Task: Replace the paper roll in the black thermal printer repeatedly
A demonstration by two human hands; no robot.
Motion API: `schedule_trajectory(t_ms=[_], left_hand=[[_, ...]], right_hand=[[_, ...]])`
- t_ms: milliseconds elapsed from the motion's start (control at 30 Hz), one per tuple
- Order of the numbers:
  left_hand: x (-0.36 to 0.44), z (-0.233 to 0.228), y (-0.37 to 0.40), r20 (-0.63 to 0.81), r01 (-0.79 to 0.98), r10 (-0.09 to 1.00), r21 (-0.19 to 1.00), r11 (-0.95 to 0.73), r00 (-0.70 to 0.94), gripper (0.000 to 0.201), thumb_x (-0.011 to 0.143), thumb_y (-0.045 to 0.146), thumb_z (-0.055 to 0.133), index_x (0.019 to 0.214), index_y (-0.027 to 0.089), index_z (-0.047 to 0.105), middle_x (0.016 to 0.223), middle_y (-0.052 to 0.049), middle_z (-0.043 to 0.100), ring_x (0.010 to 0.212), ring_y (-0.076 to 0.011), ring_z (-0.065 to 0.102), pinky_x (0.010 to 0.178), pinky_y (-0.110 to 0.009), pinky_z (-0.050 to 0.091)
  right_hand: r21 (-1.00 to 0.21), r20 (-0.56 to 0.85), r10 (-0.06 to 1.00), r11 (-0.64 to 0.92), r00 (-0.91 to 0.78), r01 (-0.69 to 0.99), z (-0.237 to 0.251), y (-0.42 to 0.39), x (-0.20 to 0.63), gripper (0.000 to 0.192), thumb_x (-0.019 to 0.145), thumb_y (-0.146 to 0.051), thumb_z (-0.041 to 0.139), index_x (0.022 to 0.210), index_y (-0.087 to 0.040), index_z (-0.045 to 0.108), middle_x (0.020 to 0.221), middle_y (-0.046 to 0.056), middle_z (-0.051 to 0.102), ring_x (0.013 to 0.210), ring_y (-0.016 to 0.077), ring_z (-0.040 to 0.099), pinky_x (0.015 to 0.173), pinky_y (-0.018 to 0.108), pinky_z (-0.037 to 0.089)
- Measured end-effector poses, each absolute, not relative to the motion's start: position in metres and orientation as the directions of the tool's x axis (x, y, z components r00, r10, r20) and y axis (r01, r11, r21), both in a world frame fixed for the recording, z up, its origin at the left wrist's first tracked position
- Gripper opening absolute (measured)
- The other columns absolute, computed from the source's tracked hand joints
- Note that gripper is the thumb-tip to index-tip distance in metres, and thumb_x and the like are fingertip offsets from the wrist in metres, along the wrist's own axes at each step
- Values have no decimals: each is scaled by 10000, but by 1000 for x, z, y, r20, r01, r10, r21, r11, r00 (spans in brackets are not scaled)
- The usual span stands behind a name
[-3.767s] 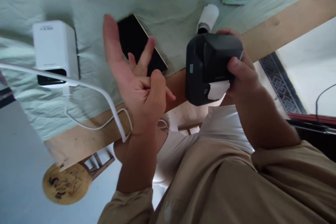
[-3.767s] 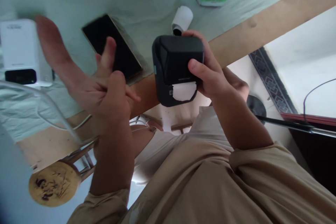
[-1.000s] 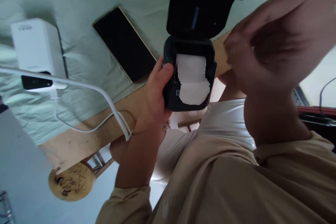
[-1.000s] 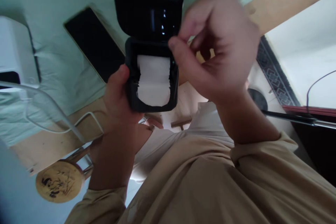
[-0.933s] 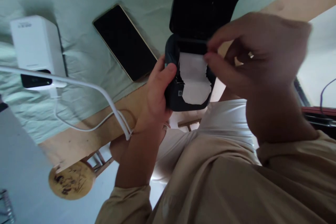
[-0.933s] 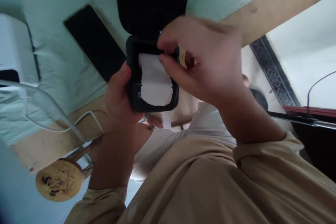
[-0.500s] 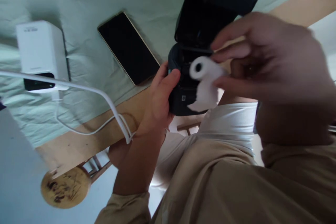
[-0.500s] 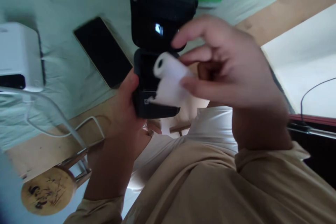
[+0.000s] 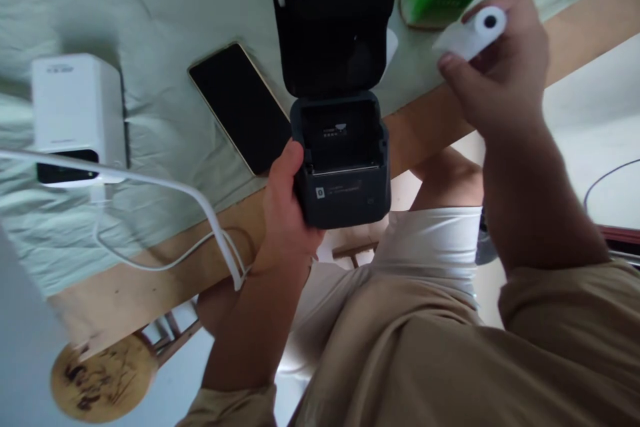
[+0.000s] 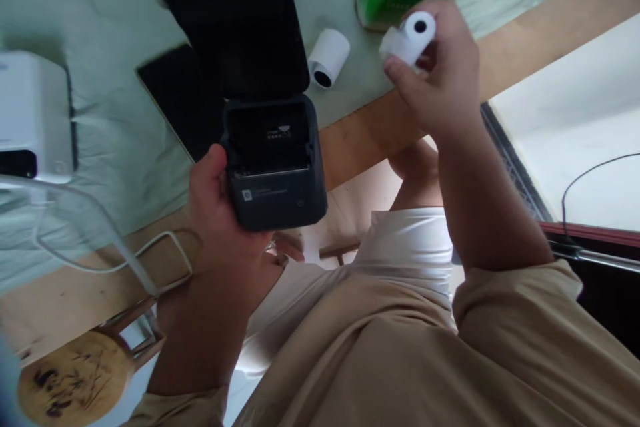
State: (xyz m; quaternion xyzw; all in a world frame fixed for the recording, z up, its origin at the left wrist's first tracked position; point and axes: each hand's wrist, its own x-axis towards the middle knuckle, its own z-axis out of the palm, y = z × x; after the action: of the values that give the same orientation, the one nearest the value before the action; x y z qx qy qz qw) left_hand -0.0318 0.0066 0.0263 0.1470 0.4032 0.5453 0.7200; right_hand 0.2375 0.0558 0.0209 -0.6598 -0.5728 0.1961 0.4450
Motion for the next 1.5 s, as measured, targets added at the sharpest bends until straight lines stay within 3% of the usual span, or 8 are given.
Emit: schedule_trajectory(t_ms=[200,300,367,500,733,933,1200,1500], left_hand=[[-33,30,8,-489,-683,867,603,413,93,168,889,385,725,873,235,799,872,32,823,793,-139,768,807,-252,633],[-34,31,9,-503,-678,857,593,433,107,164,879,383,730,848,243,809,845,33,824,752,-134,761,772,-256,638],[-34,30,10,-499,-683,860,592,427,105,222,912,418,700,856,234,810,837,26,817,783,-140,771,804,-271,644],[-34,26,9,-452,-656,889,650,384,72,240,945,420,643,878,240,787,887,14,812,950,-170,789,898,-294,639],[-38,20,5,-421,-579,907,735,352,17,234,961,453,621,923,277,770,925,13,812,1181,-204,753,961,-289,614],[-39,21,7,-410,-655,903,648,389,131,224,948,421,644,895,262,792,910,19,804,962,-162,774,894,-262,633],[-34,25,6,-330,-728,922,580,366,200,208,958,372,659,860,243,791,906,31,806,938,-142,769,933,-251,639],[-29,25,5,-291,-718,946,628,299,140,398,1050,397,509,847,224,804,871,8,786,1003,-153,770,1010,-286,628]], right_hand=[[-559,317,911,-45,263,828,35,48,230,523,860,-231,755,1335,-327,560,1307,4,690,1255,207,647,1174,400,481],[-494,524,834,132,173,859,50,39,200,333,954,-237,613,1283,-188,624,1111,76,715,998,194,685,962,360,550],[-493,427,892,94,147,865,55,47,179,362,988,-320,580,1306,-154,631,968,70,702,749,164,610,807,352,529],[-398,125,980,-94,155,913,46,85,156,440,995,-508,606,1345,-241,622,961,63,665,950,230,636,971,396,499],[-453,82,983,-109,163,885,39,98,152,540,780,-424,879,1202,-244,593,736,-11,482,699,144,415,924,361,497],[-933,-94,977,-154,192,326,45,51,176,371,751,-372,753,1065,-246,602,763,-18,535,626,115,509,541,260,462],[-785,-476,868,-493,-142,-375,32,-19,194,405,728,-402,822,1072,-305,631,920,-31,718,815,169,753,513,229,554],[-871,-415,907,-376,63,-316,22,-41,184,501,743,-531,901,1082,-273,638,862,-33,688,760,138,747,560,231,636]])
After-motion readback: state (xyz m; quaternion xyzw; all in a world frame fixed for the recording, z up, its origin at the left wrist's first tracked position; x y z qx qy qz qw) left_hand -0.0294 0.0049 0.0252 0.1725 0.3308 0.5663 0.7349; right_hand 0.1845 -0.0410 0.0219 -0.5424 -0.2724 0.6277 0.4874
